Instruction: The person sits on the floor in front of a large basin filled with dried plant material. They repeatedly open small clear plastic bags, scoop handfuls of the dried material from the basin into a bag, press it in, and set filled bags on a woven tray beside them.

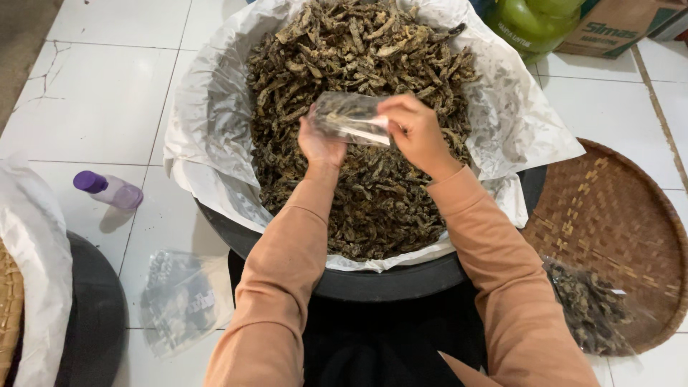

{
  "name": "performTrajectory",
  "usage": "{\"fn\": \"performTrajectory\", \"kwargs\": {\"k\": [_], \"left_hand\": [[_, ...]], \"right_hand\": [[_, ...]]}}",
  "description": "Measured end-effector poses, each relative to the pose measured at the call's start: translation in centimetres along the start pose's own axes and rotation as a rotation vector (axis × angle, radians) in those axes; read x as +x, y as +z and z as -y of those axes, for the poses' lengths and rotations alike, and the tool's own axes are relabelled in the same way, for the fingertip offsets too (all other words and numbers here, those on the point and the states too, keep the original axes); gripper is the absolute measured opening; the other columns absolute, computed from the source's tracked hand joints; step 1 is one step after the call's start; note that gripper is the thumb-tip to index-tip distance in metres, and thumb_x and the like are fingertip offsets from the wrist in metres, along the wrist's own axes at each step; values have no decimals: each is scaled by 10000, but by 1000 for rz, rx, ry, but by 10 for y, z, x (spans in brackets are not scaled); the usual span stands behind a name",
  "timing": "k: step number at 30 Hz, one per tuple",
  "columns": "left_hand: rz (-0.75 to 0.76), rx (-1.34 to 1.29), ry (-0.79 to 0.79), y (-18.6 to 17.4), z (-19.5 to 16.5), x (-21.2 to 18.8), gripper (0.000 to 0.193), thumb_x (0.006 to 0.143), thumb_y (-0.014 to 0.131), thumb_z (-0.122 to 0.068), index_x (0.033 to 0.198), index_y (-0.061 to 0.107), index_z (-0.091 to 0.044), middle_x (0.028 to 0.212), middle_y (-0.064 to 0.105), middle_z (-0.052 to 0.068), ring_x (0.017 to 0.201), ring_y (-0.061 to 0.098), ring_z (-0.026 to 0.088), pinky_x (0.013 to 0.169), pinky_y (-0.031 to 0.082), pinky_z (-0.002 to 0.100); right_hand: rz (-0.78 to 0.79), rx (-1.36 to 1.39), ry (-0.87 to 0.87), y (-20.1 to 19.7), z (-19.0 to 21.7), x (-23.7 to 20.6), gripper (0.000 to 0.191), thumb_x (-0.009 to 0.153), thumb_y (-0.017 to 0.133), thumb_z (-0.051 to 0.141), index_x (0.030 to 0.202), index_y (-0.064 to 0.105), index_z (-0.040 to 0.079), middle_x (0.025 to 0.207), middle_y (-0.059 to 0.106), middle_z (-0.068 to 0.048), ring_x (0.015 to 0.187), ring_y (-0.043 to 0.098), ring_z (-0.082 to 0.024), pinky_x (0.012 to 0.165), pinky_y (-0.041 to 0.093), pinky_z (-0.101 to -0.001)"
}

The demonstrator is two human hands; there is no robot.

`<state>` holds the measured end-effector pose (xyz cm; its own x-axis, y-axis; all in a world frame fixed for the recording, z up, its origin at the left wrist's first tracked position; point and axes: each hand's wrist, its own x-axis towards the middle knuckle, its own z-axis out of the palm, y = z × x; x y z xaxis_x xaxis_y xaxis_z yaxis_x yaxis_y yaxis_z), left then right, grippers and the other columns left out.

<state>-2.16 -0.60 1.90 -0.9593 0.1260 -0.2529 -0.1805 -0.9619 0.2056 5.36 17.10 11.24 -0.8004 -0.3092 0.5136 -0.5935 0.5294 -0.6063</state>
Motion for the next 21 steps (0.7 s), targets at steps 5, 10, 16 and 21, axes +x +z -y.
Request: {"fn": "performTrajectory", "kwargs": {"k": [5,10,16,21], "left_hand": [[66,65,-2,-2,4,2,582,1092,221,-449,1523,386,-94,1521,458,195,1416,448,363,1182,396,542],[58,-141,141,-7,-18,12,631,1069,195,-469,1490,428,-61,1470,479,223,1362,477,370,1141,431,547],[65,30,42,-9,-8,11,586,1063,314,-473,1477,445,-79,1453,500,189,1391,458,362,1148,416,559],[73,70,25,-15,-18,28,802,881,703,-536,1464,451,-46,1452,517,206,1383,480,385,1144,436,571]], "right_hand": [[116,-33,-146,-1,7,3,337,906,609,-112,1134,789,59,1282,727,-89,981,701,-206,797,551,-285],[-88,-14,-174,-17,19,1,251,1000,647,-81,1175,755,63,1219,715,-88,1049,713,-219,891,584,-338],[87,-271,-103,9,19,-3,313,843,727,-45,1134,785,55,1058,717,-119,834,721,-242,724,609,-341],[-121,-443,-288,9,16,-5,254,920,746,-25,1173,726,-25,1086,695,-152,911,712,-283,770,607,-356]]}}
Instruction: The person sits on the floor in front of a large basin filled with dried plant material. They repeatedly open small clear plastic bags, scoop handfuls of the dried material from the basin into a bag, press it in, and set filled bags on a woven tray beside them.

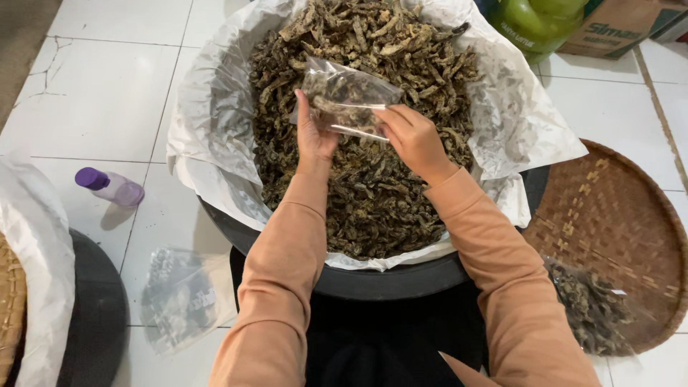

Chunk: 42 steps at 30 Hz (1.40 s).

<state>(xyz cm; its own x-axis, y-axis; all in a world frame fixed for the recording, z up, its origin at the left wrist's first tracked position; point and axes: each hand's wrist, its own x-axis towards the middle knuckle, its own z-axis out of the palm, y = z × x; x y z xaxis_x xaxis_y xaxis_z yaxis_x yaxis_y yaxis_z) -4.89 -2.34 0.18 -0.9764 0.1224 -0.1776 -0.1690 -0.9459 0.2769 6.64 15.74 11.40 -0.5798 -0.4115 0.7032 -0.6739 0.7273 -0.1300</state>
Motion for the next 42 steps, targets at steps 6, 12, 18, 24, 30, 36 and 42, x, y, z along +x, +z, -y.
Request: {"fn": "performTrajectory", "kwargs": {"k": [6,12,18,24,30,36,42], "left_hand": [[84,-54,76,-9,-2,10,711,879,804,-399,1426,501,-61,1387,561,141,1312,536,313,1160,475,491],[105,-280,217,5,-31,-10,670,876,713,-430,1371,517,-24,1300,595,219,1236,590,380,1049,526,558],[48,-203,85,11,-37,-10,551,963,666,-386,1394,510,-82,1347,595,180,1244,628,376,1066,537,536],[-119,-246,106,-9,-27,12,508,934,669,-334,1362,543,-91,1343,616,103,1191,624,323,1029,528,531],[-260,-211,114,-13,-26,14,477,993,602,-385,1367,555,-94,1374,602,115,1238,609,320,1062,513,538],[-151,-202,114,-16,-11,14,459,1023,574,-386,1362,558,-77,1378,602,124,1231,602,325,1064,497,527],[-120,-278,152,-21,-23,14,488,1038,499,-435,1345,552,-59,1343,603,127,1237,573,334,1092,460,549]], "right_hand": [[-78,207,23,15,-2,-8,218,1002,753,3,1215,716,36,1220,598,-120,977,710,-213,822,644,-305],[72,111,362,50,-25,-21,547,943,797,193,1424,566,76,1351,556,-176,1157,584,-326,1005,501,-451],[777,-237,85,109,-7,-50,444,788,828,217,1204,691,144,1264,633,-175,1111,625,-381,973,523,-549],[124,161,216,80,-23,-23,57,961,730,49,993,695,17,977,733,-125,803,735,-228,680,626,-314],[-463,323,118,13,9,-10,156,1024,736,21,1115,615,-17,1131,678,-200,894,718,-210,748,621,-277],[-345,149,-51,9,22,-1,260,921,825,-4,1099,636,18,1121,710,-143,979,744,-267,836,634,-348],[-386,127,-17,6,23,-7,265,897,812,-20,1099,644,14,1107,698,-155,949,737,-280,813,624,-353]]}}
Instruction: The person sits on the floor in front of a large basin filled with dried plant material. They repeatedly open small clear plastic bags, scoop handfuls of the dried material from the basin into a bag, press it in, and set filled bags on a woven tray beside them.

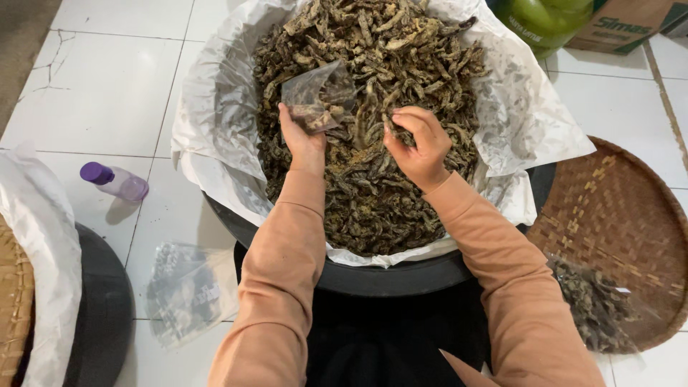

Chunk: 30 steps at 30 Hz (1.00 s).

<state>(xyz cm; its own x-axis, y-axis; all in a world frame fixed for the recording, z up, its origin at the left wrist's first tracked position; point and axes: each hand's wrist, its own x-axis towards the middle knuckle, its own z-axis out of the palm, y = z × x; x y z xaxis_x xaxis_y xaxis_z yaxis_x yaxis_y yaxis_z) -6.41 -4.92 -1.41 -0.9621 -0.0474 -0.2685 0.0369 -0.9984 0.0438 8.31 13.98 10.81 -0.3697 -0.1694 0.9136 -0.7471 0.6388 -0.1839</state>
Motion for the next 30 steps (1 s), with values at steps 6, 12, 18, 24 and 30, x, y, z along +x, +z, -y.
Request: {"fn": "performTrajectory", "kwargs": {"k": [6,12,18,24,30], "left_hand": [[-95,206,-43,-6,26,-17,457,1078,456,-379,1375,548,-44,1379,600,175,1324,583,316,1162,497,505],[56,211,-193,-5,44,-16,415,1024,566,-350,1317,578,-56,1312,648,120,1246,590,325,1102,464,523],[245,449,-287,3,51,-32,373,1013,670,-265,1295,580,-39,1263,662,150,1255,594,341,1154,466,594],[-38,326,-232,20,37,-41,558,1001,579,-454,1406,512,-75,1315,639,158,1311,559,342,1153,439,540],[141,167,-138,4,11,-11,579,949,711,-433,1347,606,-27,1323,670,126,1222,624,336,1085,495,534]], "right_hand": [[-34,-70,-23,1,-18,2,245,903,827,-27,1067,650,14,1079,717,-148,920,748,-254,771,635,-331],[219,56,26,10,-22,-5,237,888,804,-1,1095,691,22,1100,740,-138,939,750,-254,773,633,-334],[356,-137,39,10,-24,2,268,902,714,-30,1117,781,114,1208,754,-42,1170,724,-281,1011,592,-373],[384,357,324,12,-44,-8,366,1021,512,-72,1216,755,121,1385,698,-122,1302,669,-283,1125,577,-422],[924,-88,366,41,-64,-63,655,639,889,213,1217,679,-13,1149,662,-256,999,654,-421,843,547,-532]]}}
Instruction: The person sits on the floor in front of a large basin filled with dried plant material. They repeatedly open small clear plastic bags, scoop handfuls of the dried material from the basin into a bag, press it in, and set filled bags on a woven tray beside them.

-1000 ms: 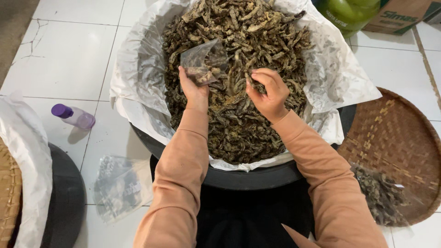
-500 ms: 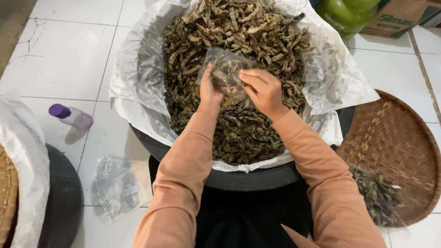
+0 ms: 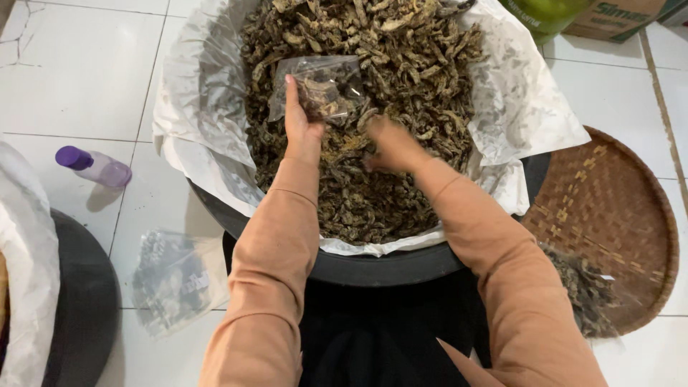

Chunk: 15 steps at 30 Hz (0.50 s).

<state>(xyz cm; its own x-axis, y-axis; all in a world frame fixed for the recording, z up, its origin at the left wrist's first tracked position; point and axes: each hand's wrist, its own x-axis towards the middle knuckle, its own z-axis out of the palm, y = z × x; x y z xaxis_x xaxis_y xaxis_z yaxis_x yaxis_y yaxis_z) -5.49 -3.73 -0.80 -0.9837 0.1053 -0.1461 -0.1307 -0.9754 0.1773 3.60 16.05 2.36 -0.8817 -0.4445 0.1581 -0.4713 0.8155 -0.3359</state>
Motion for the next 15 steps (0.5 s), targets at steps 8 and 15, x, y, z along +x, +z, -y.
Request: {"fn": "performTrajectory", "kwargs": {"k": [8,15], "left_hand": [[-133,12,49,-8,8,9,552,906,746,-388,1357,592,-109,1347,645,79,1212,626,309,1051,513,525],[-232,28,35,-1,12,4,578,910,717,-420,1380,571,-119,1355,624,107,1240,612,332,1077,504,545]], "right_hand": [[-256,258,141,-19,1,17,63,927,715,24,990,724,26,989,744,-116,834,718,-213,757,612,-331],[-820,681,-63,-71,31,-8,84,1020,727,-44,1067,688,13,1151,714,-114,907,624,-128,777,530,-226]]}}
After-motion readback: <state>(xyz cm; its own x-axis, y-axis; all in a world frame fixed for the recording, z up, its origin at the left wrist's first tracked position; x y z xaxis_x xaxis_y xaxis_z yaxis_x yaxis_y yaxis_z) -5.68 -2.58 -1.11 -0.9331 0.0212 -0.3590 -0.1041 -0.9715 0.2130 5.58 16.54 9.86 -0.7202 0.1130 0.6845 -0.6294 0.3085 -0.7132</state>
